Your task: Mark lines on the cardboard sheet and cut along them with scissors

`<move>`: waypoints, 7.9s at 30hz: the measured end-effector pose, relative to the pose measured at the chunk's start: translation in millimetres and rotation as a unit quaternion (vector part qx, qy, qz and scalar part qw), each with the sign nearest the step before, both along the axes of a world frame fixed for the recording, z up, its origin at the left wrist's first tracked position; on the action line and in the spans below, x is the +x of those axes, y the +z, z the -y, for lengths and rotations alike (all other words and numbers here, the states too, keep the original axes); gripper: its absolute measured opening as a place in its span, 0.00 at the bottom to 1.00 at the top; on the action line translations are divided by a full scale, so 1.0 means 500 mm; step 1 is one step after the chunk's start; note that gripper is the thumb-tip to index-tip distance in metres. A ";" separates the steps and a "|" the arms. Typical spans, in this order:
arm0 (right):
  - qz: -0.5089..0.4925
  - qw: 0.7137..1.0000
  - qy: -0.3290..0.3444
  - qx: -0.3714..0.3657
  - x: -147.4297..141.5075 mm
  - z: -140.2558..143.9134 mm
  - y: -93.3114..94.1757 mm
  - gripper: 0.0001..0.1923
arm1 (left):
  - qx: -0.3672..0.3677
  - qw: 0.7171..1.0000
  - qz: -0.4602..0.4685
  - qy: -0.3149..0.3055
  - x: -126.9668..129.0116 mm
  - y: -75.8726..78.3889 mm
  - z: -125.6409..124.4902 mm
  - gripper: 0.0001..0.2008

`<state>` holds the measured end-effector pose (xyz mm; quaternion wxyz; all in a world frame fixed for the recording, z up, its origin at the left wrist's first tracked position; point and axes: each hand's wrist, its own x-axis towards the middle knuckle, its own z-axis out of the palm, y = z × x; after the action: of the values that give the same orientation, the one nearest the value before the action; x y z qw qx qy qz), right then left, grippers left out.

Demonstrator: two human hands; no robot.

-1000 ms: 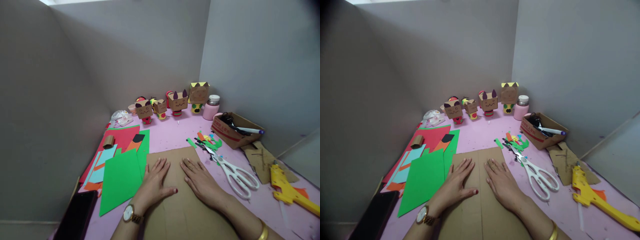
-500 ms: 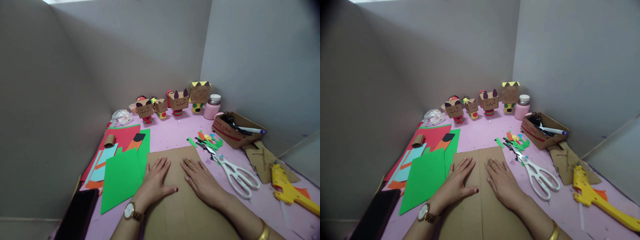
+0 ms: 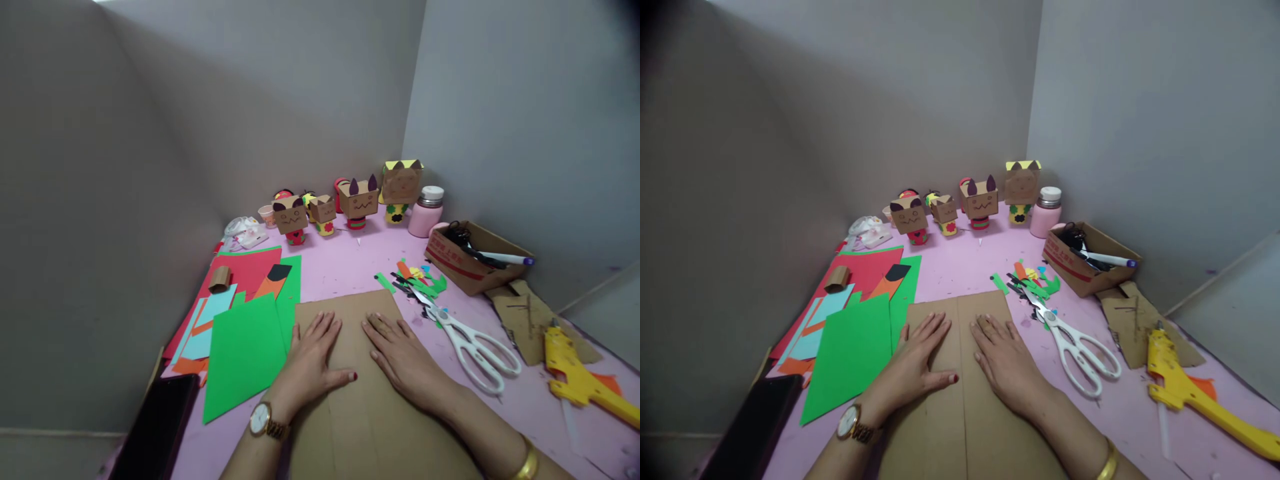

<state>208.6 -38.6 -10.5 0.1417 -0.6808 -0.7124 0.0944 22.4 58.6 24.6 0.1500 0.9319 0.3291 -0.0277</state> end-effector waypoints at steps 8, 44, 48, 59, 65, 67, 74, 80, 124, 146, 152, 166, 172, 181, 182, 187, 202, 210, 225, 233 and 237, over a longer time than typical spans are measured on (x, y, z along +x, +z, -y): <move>0.004 1.000 -0.001 -0.003 -0.003 0.001 0.006 0.24 | 0.007 1.000 0.003 0.000 -0.003 -0.001 0.000 0.44; -0.149 0.970 0.137 -0.135 -0.045 0.036 0.028 0.42 | -0.093 0.947 0.268 0.148 -0.105 0.016 -0.062 0.23; -0.145 0.970 0.137 -0.138 -0.046 0.035 0.029 0.43 | -0.074 0.962 0.245 0.098 -0.054 -0.002 -0.026 0.22; -0.424 0.903 0.053 -0.044 -0.023 0.021 0.049 0.28 | 0.036 0.998 0.057 -0.011 0.012 -0.024 -0.003 0.24; -0.536 0.821 -0.177 0.087 0.087 -0.008 0.051 0.18 | 0.030 0.999 0.033 -0.025 0.014 -0.014 -0.011 0.30; -0.543 0.810 -0.197 0.098 0.109 -0.008 0.057 0.19 | 0.025 0.999 0.028 -0.032 0.014 -0.010 -0.015 0.32; -0.510 0.821 -0.245 0.078 0.105 0.091 0.057 0.18 | 0.019 0.999 0.016 -0.040 0.016 -0.001 -0.022 0.37; -0.358 0.897 -0.259 -0.017 0.048 0.221 0.020 0.17 | 0.004 0.999 -0.008 -0.041 0.020 0.012 -0.018 0.44; -0.109 0.987 0.055 -0.100 -0.034 0.050 0.043 0.41 | -0.019 0.999 0.019 -0.018 0.018 0.001 -0.021 0.45; -0.121 0.984 0.064 -0.112 -0.024 0.047 0.026 0.54 | -0.022 0.999 0.008 -0.022 0.015 -0.003 -0.023 0.47; -0.118 0.984 0.068 -0.112 -0.023 0.048 0.034 0.52 | -0.023 0.999 0.004 -0.021 0.018 -0.003 -0.023 0.47; -0.129 0.983 0.067 -0.111 -0.024 0.046 0.032 0.52 | -0.033 0.999 -0.003 -0.020 0.017 0.005 -0.022 0.48; -0.122 0.984 0.067 -0.114 -0.025 0.046 0.031 0.51 | -0.032 0.999 -0.003 -0.015 0.017 0.006 -0.022 0.47; -0.122 0.983 0.067 -0.120 -0.026 0.047 0.034 0.51 | -0.030 0.999 -0.003 -0.011 0.017 0.006 -0.021 0.47; -0.122 0.983 0.067 -0.121 -0.026 0.047 0.035 0.51 | -0.029 1.000 -0.003 -0.011 0.017 0.006 -0.021 0.47; -0.125 0.982 0.068 -0.125 -0.024 0.048 0.032 0.53 | -0.034 0.999 -0.003 -0.006 0.018 0.009 -0.019 0.48; -0.123 0.983 0.070 -0.118 -0.023 0.049 0.032 0.50 | -0.034 0.999 0.005 -0.008 0.018 0.011 -0.020 0.47; -0.122 0.983 0.071 -0.115 -0.024 0.046 0.029 0.51 | -0.035 0.999 0.002 -0.006 0.017 0.010 -0.019 0.47; -0.129 0.983 0.074 -0.108 -0.021 0.049 0.029 0.50 | -0.042 0.999 -0.001 -0.003 0.018 0.017 -0.015 0.47; -0.127 0.983 0.071 -0.113 -0.023 0.046 0.031 0.51 | -0.042 0.999 -0.003 0.000 0.019 0.018 -0.015 0.47; -0.127 0.983 0.072 -0.110 -0.023 0.045 0.031 0.51 | -0.041 0.999 0.000 -0.002 0.018 0.015 -0.016 0.47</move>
<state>197.1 -61.2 4.9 0.1482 -0.6217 -0.7208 0.2681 31.4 66.8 32.0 0.1878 0.9255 0.3263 -0.0415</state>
